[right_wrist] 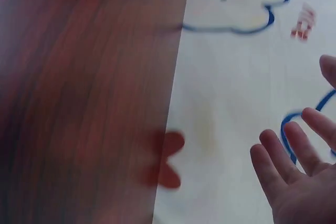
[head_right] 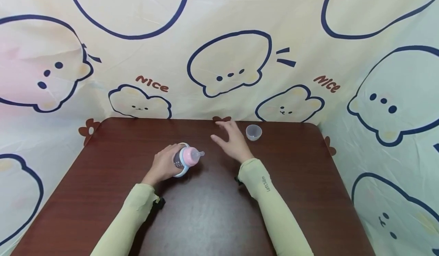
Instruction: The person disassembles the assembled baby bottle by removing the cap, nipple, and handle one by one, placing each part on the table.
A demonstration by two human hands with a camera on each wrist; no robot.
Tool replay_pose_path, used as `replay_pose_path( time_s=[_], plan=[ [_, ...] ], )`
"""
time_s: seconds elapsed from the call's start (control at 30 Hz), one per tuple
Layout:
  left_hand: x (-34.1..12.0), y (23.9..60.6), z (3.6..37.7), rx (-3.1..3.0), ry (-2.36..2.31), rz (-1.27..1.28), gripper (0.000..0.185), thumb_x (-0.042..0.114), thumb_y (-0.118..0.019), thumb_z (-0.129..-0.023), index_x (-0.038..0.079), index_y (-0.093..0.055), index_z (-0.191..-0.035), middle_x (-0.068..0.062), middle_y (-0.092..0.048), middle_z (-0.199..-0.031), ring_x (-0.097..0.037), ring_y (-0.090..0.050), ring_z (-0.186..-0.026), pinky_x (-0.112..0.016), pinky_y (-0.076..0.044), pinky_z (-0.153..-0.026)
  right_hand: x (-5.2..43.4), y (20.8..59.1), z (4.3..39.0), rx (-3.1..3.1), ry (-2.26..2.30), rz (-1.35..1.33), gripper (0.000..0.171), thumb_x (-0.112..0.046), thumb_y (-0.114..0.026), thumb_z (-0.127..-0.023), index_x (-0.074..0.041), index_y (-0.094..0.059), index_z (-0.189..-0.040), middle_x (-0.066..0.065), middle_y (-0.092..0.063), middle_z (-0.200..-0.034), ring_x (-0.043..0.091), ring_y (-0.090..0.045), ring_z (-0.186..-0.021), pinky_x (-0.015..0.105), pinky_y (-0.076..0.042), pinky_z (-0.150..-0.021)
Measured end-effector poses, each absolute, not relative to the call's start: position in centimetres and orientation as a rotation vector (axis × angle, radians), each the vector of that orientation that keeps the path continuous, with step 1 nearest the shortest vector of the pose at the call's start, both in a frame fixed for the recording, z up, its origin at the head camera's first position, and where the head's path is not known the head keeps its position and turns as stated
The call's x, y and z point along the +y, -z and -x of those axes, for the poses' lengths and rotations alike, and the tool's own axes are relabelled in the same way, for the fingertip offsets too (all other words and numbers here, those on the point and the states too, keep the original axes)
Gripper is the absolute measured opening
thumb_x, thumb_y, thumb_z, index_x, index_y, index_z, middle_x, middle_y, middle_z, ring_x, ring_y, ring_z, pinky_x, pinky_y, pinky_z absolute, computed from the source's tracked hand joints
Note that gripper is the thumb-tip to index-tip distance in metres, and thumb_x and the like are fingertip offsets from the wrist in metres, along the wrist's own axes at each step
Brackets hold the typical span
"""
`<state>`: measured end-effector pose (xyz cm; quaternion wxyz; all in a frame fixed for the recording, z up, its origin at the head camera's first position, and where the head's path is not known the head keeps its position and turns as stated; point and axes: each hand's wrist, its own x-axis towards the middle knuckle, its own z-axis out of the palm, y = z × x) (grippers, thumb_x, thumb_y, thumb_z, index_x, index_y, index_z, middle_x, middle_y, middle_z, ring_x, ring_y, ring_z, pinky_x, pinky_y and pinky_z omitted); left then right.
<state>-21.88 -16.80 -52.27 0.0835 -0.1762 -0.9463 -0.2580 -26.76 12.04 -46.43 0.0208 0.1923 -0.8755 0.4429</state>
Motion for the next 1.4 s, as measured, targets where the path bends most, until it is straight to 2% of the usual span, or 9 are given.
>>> replay_pose_path(
  time_s=[0.13, 0.4, 0.6, 0.8, 1.17, 1.4],
  plan=[
    [-16.8, 52.3, 21.8, -2.83, 0.789, 0.52, 0.073, 0.034, -0.095, -0.065, 0.017, -0.065, -0.13, -0.005, -0.071, -0.117, -0.026, -0.062, -0.104, -0.053, -0.055, -0.086, 10.2, 46.1, 25.5, -2.729, -1.409, -0.71, 0.057, -0.037, -0.073, -0.097, -0.019, -0.054, -0.147, 0.009, -0.054, -0.133, 0.031, -0.056, -0.129, 0.05, -0.045, -0.112],
    [-16.7, 52.3, 21.9, -2.845, 0.754, 0.514, 0.074, 0.034, -0.095, -0.066, 0.017, -0.065, -0.131, -0.005, -0.07, -0.117, -0.026, -0.061, -0.103, -0.054, -0.055, -0.083, 7.8, 46.3, 23.6, -2.813, -1.397, -0.873, 0.056, -0.036, -0.074, -0.096, -0.019, -0.056, -0.147, 0.011, -0.054, -0.132, 0.032, -0.059, -0.127, 0.047, -0.051, -0.106],
    [-16.6, 52.2, 22.1, -2.83, 0.737, 0.532, 0.074, 0.035, -0.095, -0.065, 0.017, -0.065, -0.13, -0.004, -0.071, -0.117, -0.025, -0.062, -0.101, -0.052, -0.056, -0.08, 6.9, 47.2, 23.0, -2.89, -1.365, -0.882, 0.059, -0.04, -0.075, -0.095, -0.02, -0.055, -0.147, 0.011, -0.055, -0.132, 0.024, -0.06, -0.122, 0.043, -0.052, -0.104],
    [-16.7, 52.3, 22.0, -2.844, 0.729, 0.517, 0.074, 0.035, -0.095, -0.066, 0.017, -0.065, -0.131, -0.004, -0.071, -0.116, -0.025, -0.062, -0.1, -0.051, -0.055, -0.079, 5.9, 47.8, 22.6, -2.905, -1.246, -0.93, 0.058, -0.044, -0.075, -0.093, -0.023, -0.058, -0.144, 0.002, -0.054, -0.126, 0.018, -0.059, -0.112, 0.04, -0.052, -0.1],
    [-16.7, 52.3, 22.1, -2.833, 0.715, 0.518, 0.073, 0.036, -0.095, -0.065, 0.019, -0.066, -0.13, -0.003, -0.071, -0.116, -0.024, -0.062, -0.099, -0.052, -0.056, -0.077, 5.5, 48.1, 23.0, -3.01, -1.239, -0.832, 0.057, -0.042, -0.077, -0.092, -0.022, -0.057, -0.142, 0.003, -0.059, -0.121, 0.019, -0.058, -0.108, 0.041, -0.054, -0.096],
    [-16.6, 52.4, 22.1, -2.83, 0.718, 0.516, 0.073, 0.037, -0.094, -0.066, 0.018, -0.066, -0.13, -0.003, -0.071, -0.117, -0.025, -0.063, -0.1, -0.052, -0.056, -0.077, 5.0, 48.8, 23.3, -3.011, -1.222, -0.815, 0.058, -0.044, -0.076, -0.093, -0.018, -0.057, -0.141, 0.002, -0.064, -0.124, 0.018, -0.06, -0.107, 0.037, -0.053, -0.094]
  ],
)
